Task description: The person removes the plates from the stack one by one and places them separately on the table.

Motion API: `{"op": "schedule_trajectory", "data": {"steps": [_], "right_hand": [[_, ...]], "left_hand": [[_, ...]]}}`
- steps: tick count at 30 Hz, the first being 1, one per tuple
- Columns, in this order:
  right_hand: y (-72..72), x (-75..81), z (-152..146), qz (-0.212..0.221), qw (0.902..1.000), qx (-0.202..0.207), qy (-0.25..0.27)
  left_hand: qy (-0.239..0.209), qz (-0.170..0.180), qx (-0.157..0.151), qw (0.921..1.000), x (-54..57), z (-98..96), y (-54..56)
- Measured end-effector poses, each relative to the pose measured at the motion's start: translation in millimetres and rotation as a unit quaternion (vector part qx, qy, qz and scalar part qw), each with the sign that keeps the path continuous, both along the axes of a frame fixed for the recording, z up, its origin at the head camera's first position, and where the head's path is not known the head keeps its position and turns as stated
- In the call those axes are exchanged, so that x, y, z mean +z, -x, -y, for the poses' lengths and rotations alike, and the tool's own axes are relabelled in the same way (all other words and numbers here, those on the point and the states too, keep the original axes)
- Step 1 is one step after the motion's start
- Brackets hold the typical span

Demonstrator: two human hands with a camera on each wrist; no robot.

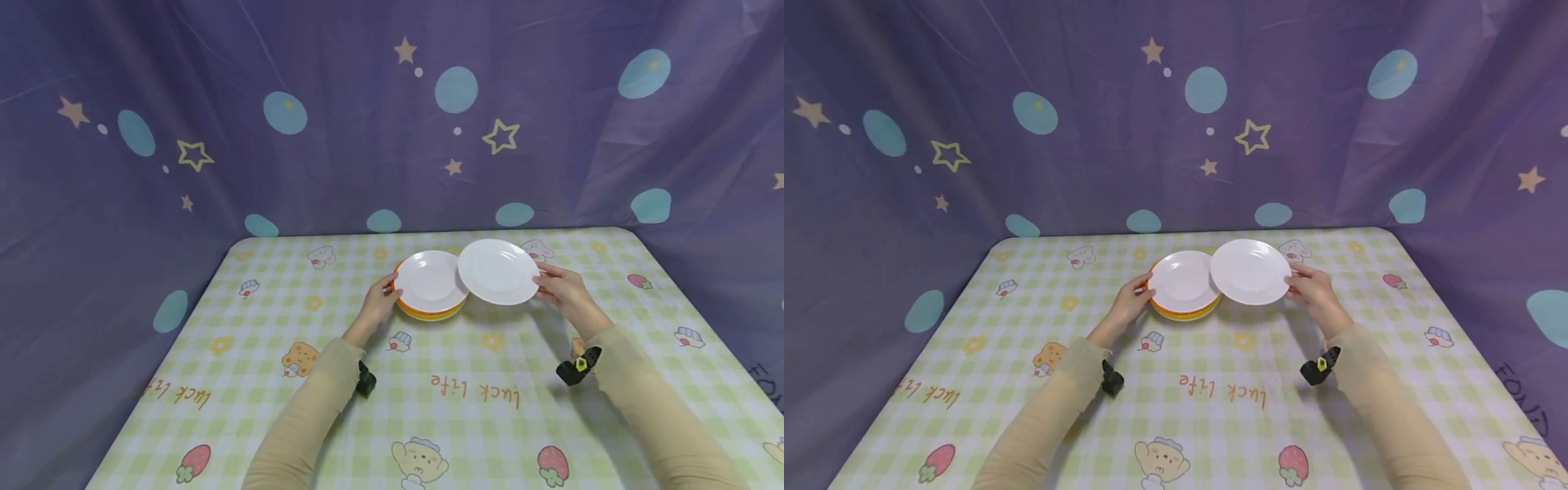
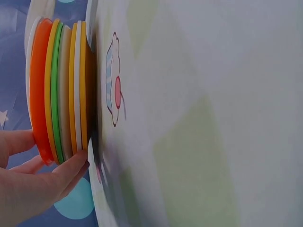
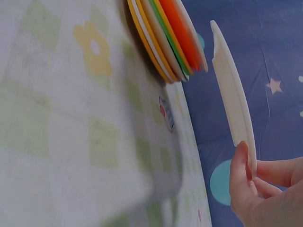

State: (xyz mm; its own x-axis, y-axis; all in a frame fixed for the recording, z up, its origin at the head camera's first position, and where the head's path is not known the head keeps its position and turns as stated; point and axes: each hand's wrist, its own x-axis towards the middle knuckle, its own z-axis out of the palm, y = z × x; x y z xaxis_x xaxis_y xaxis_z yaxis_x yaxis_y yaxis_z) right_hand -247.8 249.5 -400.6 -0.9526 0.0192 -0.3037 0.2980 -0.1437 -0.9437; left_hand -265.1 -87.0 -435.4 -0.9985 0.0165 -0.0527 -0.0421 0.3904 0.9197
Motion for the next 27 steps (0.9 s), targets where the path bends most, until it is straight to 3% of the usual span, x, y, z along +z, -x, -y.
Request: {"op": "schedule_trajectory", "data": {"steps": [8,9,10,12,15,16,17,19,23,27], "right_hand": [[0.0,-6.7,-16.8,0.02,0.9995,0.0,-0.026],[0.2,-7.7,-18.5,0.024,0.9994,-0.001,-0.027],[0.8,-8.7,-20.0,0.029,0.9992,-0.004,-0.026],[1.7,-10.9,-23.0,0.038,0.999,-0.006,-0.024],[2.9,-14.4,-26.5,0.043,0.9989,-0.006,-0.019],[3.4,-15.5,-27.3,0.046,0.9988,-0.007,-0.016],[3.6,-16.7,-28.2,0.048,0.9987,-0.006,-0.013],[4.4,-18.9,-29.4,0.051,0.9985,-0.003,-0.019],[6.0,-24.0,-31.6,0.065,0.997,0.0,-0.041],[8.4,-29.0,-35.0,0.08,0.9955,-0.008,-0.051]], "left_hand": [[-0.001,-0.008,-0.002,1.0,2.0,-0.4,-0.2],[0.003,-0.021,-0.003,0.9998,-19.0,3.3,14.0],[0.002,-0.029,-0.006,0.9996,-18.7,4.1,14.2],[-0.001,-0.061,-0.015,0.998,-45.3,10.0,31.2],[-0.005,-0.065,-0.018,0.9977,-47.5,11.0,33.3],[-0.009,-0.048,-0.017,0.9986,-26.0,7.2,19.0],[-0.006,-0.037,-0.012,0.9992,-25.5,6.3,18.8],[-0.001,0.0,-0.002,1.0,2.9,-0.1,1.0],[0.01,0.007,0.001,0.9999,6.4,-0.6,-2.2],[0.004,0.004,0.0,1.0,3.2,-0.3,-0.7]]}}
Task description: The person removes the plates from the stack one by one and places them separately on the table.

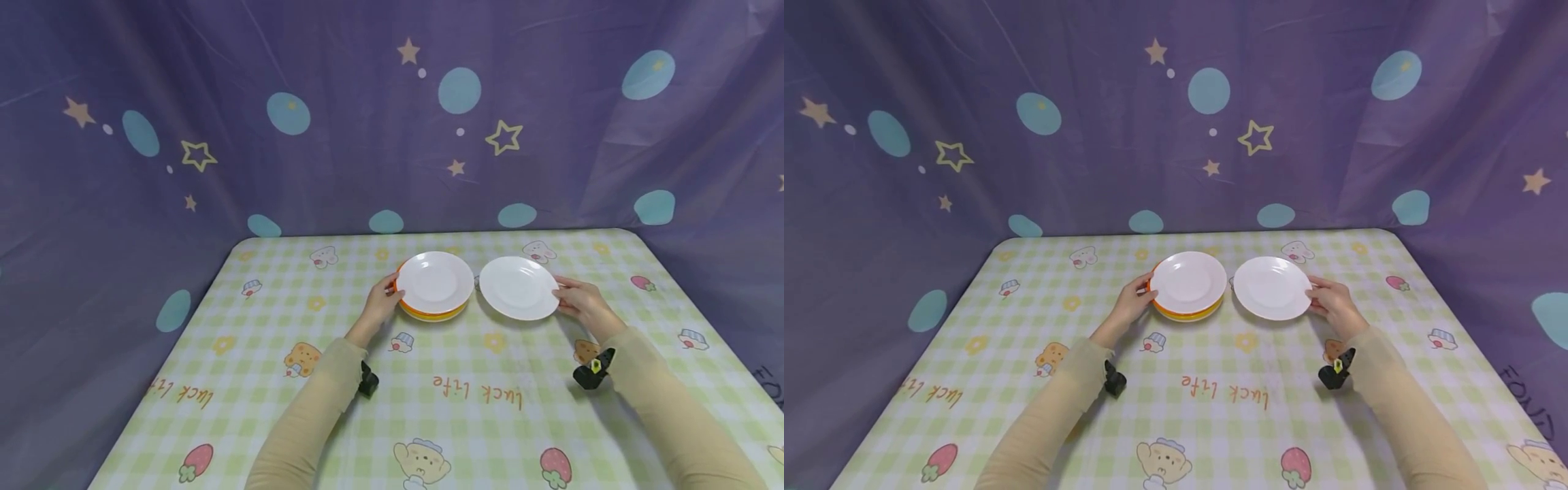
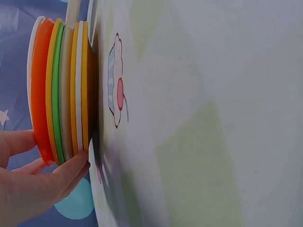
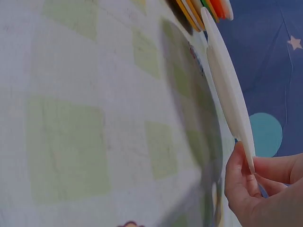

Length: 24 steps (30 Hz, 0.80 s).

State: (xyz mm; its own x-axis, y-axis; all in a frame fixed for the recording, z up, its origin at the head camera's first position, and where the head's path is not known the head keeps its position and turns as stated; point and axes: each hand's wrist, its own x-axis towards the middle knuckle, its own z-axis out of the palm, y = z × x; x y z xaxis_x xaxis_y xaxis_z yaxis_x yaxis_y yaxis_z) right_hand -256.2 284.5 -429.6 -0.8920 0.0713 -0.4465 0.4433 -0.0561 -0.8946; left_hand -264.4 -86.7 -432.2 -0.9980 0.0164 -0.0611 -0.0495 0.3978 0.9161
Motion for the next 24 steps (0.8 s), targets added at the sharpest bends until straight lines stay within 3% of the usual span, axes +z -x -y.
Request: {"op": "schedule_trajectory", "data": {"steps": [16,24], "right_hand": [[6.9,-11.6,-9.2,0.039,0.9986,-0.026,-0.024],[10.0,-19.7,-15.2,0.03,0.9988,-0.015,-0.035]], "left_hand": [[-0.015,0.002,0.008,0.9998,-3.7,-0.8,2.1],[-0.015,0.002,0.009,0.9998,-3.9,-0.7,2.7]]}}
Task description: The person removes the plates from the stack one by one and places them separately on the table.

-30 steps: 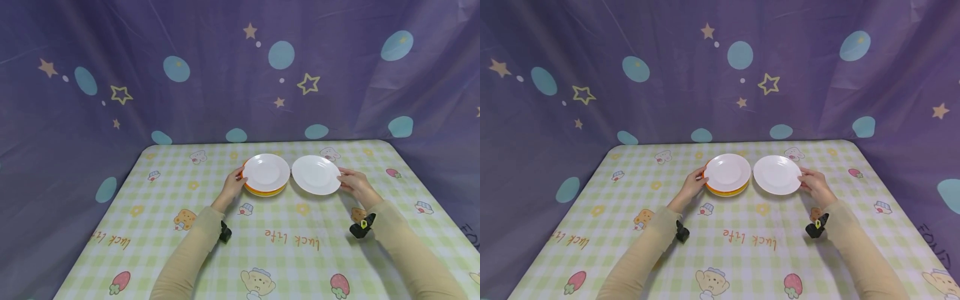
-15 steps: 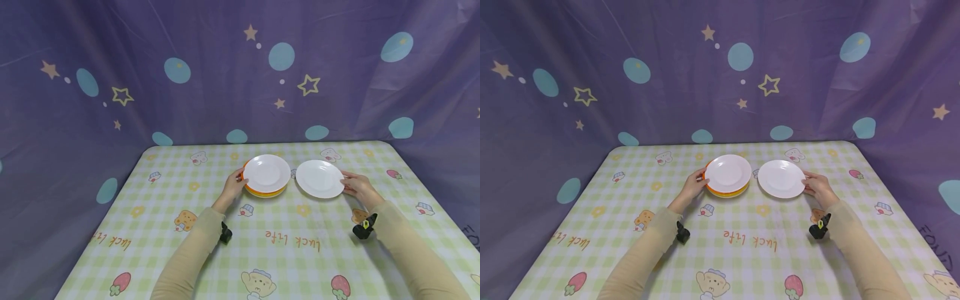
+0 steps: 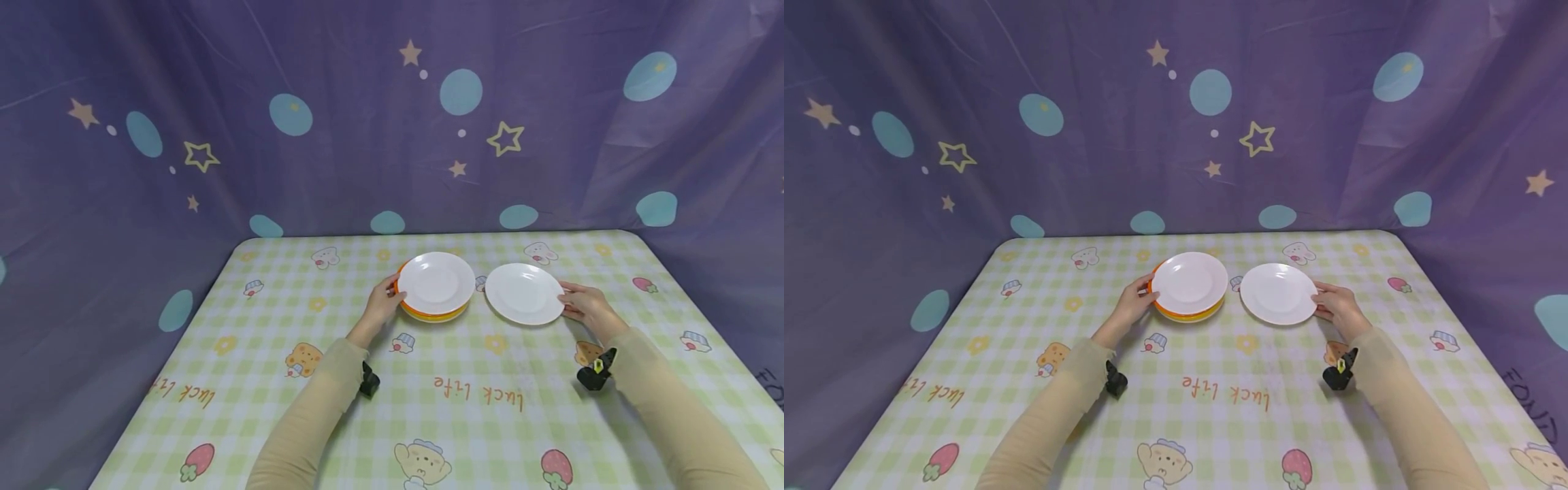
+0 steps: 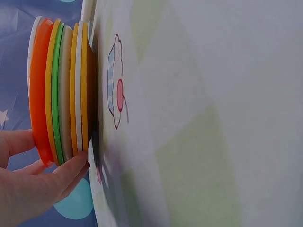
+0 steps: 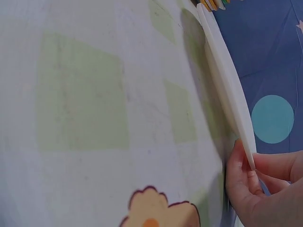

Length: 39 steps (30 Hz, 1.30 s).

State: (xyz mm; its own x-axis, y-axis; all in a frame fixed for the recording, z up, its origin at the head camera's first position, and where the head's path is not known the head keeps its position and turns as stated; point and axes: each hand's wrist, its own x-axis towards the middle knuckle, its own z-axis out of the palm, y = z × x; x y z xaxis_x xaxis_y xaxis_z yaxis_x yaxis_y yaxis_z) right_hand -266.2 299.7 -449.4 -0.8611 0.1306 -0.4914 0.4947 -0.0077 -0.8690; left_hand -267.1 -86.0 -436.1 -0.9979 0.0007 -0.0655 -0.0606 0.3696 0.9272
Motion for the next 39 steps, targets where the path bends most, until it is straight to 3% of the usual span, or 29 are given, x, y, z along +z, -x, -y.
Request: {"op": "schedule_trajectory", "data": {"steps": [5,9,14,19,24,26,29,30,32,35,37,39], "right_hand": [[2.7,-8.5,-9.4,-0.023,0.9992,0.025,0.02],[-2.6,0.6,-1.2,-0.015,0.9997,0.021,-0.003],[-3.3,6.1,2.6,0.004,1.0,0.004,0.005],[-1.7,5.5,2.0,0.022,0.9995,-0.016,-0.017],[-5.0,2.1,-2.7,-0.002,0.9988,0.013,-0.046],[-7.0,1.2,-4.3,-0.027,0.9954,0.033,-0.085],[-10.4,3.6,-2.0,-0.079,0.9774,0.062,-0.186],[-11.3,4.9,-0.4,-0.102,0.9657,0.07,-0.228],[-13.4,8.5,3.8,-0.154,0.9325,0.081,-0.317],[-15.8,15.0,13.6,-0.224,0.8942,0.073,-0.381],[-16.8,19.1,22.1,-0.261,0.8814,0.067,-0.388],[-17.0,22.4,31.7,-0.284,0.8821,0.069,-0.369]], "left_hand": [[0.001,0.001,-0.001,1.0,-0.3,-0.1,0.4],[0.005,0.0,-0.001,1.0,-0.4,0.0,0.6],[0.008,-0.004,-0.003,1.0,-0.2,0.5,0.0],[0.001,-0.003,-0.009,1.0,-0.1,0.7,-0.4],[-0.004,0.0,-0.012,0.9999,-0.6,1.1,-0.4],[-0.003,0.001,-0.012,0.9999,-0.8,1.1,0.0],[-0.003,0.001,-0.012,0.9999,-0.8,1.3,0.7],[-0.002,0.001,-0.013,0.9999,-0.6,1.3,0.7],[-0.002,0.0,-0.013,0.9999,0.0,1.4,0.6],[0.002,0.002,-0.013,0.9999,0.1,1.5,0.2],[0.003,0.006,-0.012,0.9999,-0.2,1.7,0.0],[0.005,0.008,-0.01,0.9999,-0.7,1.9,-0.1]]}}
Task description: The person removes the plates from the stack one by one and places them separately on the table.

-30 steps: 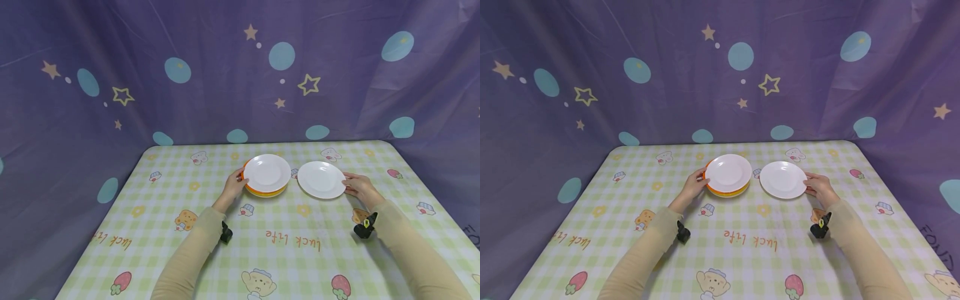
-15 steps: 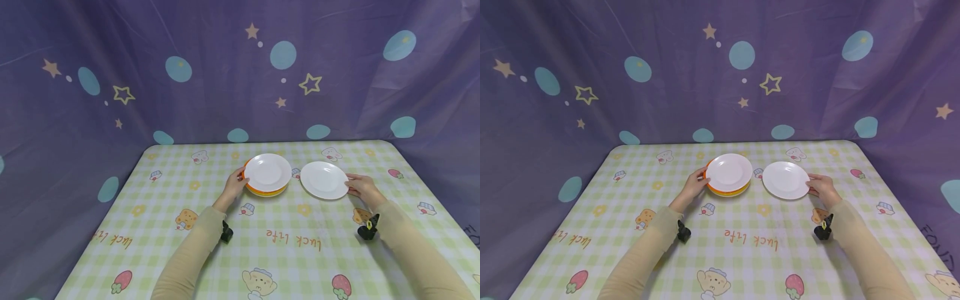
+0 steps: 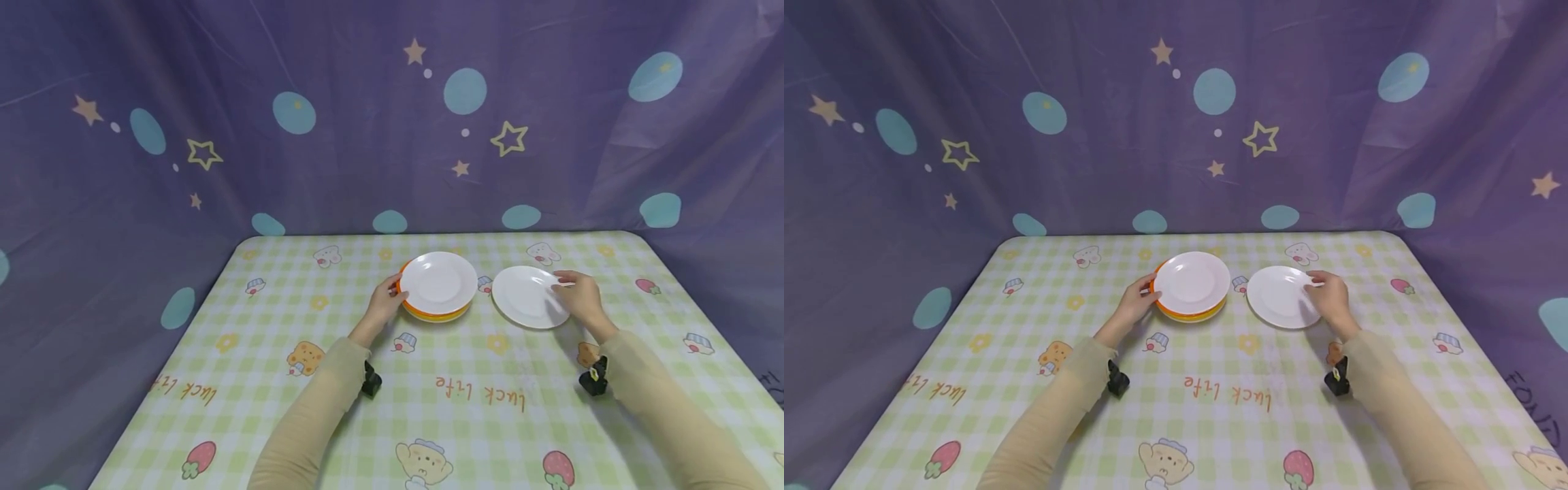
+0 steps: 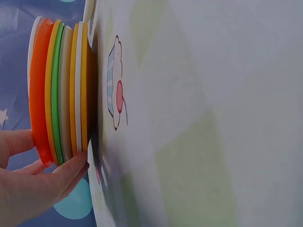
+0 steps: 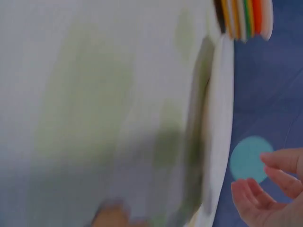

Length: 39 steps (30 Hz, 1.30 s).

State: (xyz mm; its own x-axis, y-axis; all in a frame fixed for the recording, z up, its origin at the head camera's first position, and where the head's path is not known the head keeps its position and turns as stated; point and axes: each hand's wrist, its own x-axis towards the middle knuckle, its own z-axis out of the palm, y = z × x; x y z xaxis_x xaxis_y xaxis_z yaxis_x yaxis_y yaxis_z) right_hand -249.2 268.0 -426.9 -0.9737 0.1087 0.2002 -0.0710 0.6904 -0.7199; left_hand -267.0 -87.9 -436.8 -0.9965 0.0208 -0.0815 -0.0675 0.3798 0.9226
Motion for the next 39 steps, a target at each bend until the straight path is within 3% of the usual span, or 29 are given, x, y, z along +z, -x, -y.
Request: {"op": "schedule_trajectory", "data": {"steps": [7,18,27,39], "right_hand": [[3.4,5.8,32.9,0.002,0.9964,0.058,0.061],[6.8,9.4,69.7,0.012,0.9906,0.1,0.092],[6.9,10.2,95.4,0.047,0.9806,0.117,0.15],[10.6,4.9,111.2,0.056,0.9752,0.121,0.177]], "left_hand": [[0.0,-0.006,0.0,1.0,-1.0,-0.1,0.4],[-0.002,-0.009,0.003,1.0,-1.5,-0.1,0.1],[-0.005,-0.006,0.006,0.9999,-1.1,0.3,0.1],[-0.012,-0.004,0.005,0.9999,-1.3,-0.2,-0.5]]}}
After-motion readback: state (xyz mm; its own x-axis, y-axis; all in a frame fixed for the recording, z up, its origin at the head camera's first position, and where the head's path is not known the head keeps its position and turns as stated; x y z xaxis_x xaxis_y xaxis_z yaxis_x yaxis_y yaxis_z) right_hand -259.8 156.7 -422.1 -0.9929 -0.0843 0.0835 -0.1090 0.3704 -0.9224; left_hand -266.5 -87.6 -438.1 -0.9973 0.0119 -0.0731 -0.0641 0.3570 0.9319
